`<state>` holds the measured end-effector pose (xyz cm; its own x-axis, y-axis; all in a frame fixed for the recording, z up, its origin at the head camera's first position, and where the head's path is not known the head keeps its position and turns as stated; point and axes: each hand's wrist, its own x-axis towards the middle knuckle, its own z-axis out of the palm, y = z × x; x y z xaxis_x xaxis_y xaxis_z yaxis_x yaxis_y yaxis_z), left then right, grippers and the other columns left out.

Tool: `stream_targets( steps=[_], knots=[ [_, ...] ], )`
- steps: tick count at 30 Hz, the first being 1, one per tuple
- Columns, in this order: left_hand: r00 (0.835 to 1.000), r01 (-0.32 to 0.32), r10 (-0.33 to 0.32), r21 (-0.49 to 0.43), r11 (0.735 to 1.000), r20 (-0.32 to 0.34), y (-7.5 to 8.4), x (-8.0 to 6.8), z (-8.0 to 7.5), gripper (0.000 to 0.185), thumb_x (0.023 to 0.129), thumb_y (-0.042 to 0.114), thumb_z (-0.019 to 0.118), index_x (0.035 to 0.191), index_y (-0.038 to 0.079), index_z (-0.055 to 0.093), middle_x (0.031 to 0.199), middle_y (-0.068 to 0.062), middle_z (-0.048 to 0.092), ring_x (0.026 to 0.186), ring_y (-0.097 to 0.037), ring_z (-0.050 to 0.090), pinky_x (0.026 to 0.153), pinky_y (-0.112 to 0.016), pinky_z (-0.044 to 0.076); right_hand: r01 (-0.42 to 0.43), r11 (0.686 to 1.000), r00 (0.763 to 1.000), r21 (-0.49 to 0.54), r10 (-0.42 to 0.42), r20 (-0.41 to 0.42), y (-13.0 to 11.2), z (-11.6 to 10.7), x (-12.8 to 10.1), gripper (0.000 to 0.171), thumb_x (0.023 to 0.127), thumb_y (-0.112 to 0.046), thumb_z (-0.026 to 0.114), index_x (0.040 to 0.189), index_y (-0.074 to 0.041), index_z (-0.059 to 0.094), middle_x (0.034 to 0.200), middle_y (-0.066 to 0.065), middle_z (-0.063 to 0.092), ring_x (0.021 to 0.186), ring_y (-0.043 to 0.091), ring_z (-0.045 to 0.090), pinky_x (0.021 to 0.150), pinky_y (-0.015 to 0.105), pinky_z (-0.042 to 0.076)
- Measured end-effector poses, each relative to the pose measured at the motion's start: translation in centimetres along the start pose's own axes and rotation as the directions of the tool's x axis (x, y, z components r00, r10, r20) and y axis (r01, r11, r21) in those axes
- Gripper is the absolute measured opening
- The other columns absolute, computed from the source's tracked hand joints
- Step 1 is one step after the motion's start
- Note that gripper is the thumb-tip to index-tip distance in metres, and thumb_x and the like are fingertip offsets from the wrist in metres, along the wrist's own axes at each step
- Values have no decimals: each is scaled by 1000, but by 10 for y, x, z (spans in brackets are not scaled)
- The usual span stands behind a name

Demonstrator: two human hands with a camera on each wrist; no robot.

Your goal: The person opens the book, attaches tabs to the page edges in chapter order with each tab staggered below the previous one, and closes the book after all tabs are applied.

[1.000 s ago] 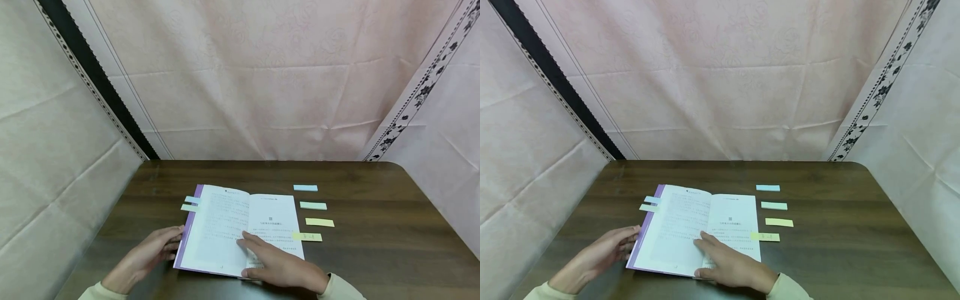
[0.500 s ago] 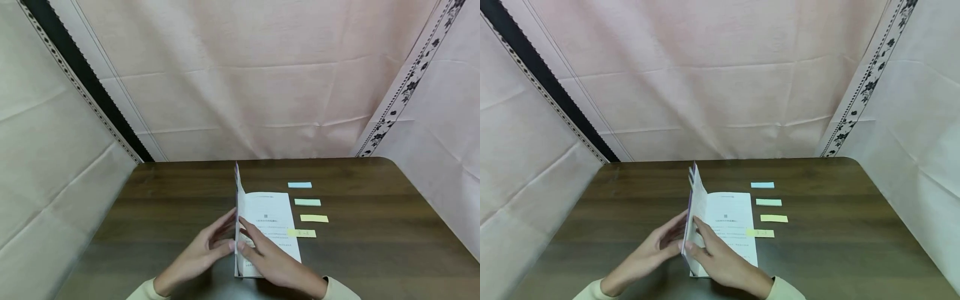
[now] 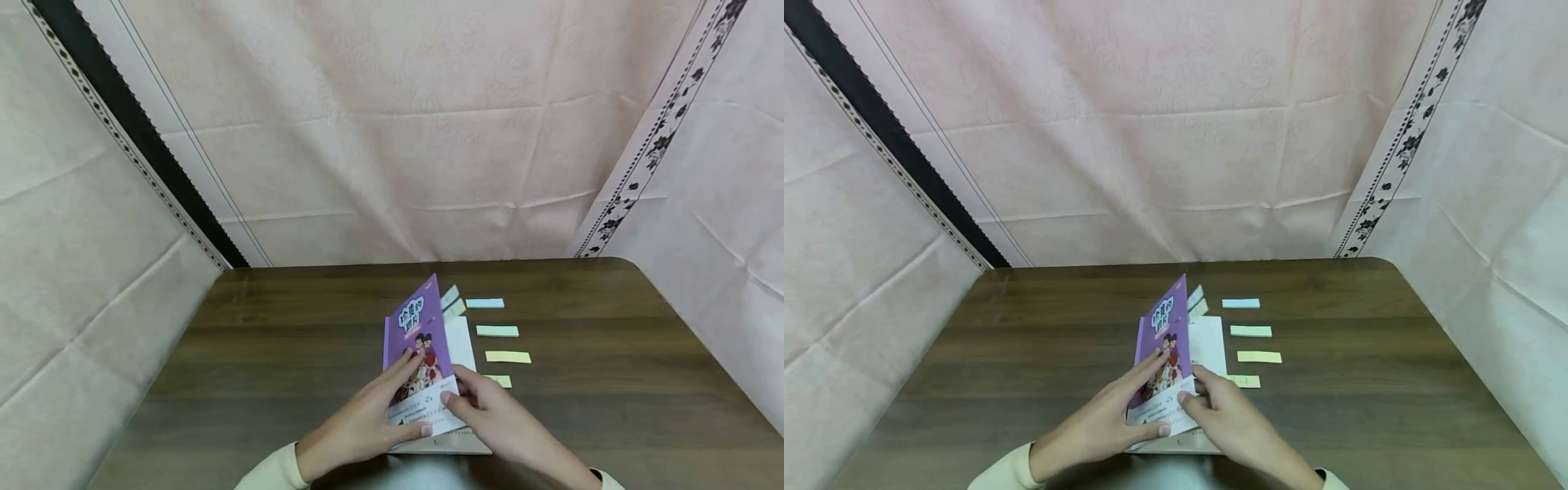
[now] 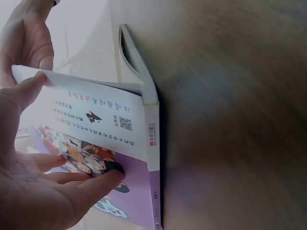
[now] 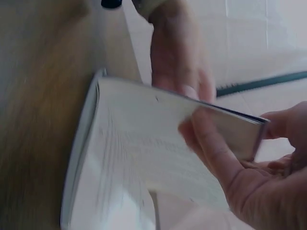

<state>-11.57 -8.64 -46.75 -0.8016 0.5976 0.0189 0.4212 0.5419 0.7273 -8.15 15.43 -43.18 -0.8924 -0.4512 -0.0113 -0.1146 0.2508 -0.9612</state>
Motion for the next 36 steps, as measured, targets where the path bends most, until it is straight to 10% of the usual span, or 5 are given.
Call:
stream_targets(
  steps=[11, 36],
  knots=[
    [992, -75, 39, 325, 943, 118, 5, 5, 12, 75, 101, 41, 72, 164, 15, 39, 173, -11, 27, 158, -31, 30, 121, -49, 38, -228, 970, 972, -88, 223, -69, 33, -24, -17, 24, 106, -15, 63, 86, -2, 62, 62, 9, 68, 48, 19, 67, 48, 41, 59],
    [974, -39, -69, 456, 889, 218, 17, 11, 19, 68, 99, 36, 76, 158, 14, 50, 170, -11, 35, 158, -30, 29, 123, -46, 37, -453, 804, 889, -385, 439, -127, 54, -23, -5, 32, 104, -20, 69, 75, -8, 61, 56, 6, 62, 42, 13, 59, 43, 29, 53]
  ],
)
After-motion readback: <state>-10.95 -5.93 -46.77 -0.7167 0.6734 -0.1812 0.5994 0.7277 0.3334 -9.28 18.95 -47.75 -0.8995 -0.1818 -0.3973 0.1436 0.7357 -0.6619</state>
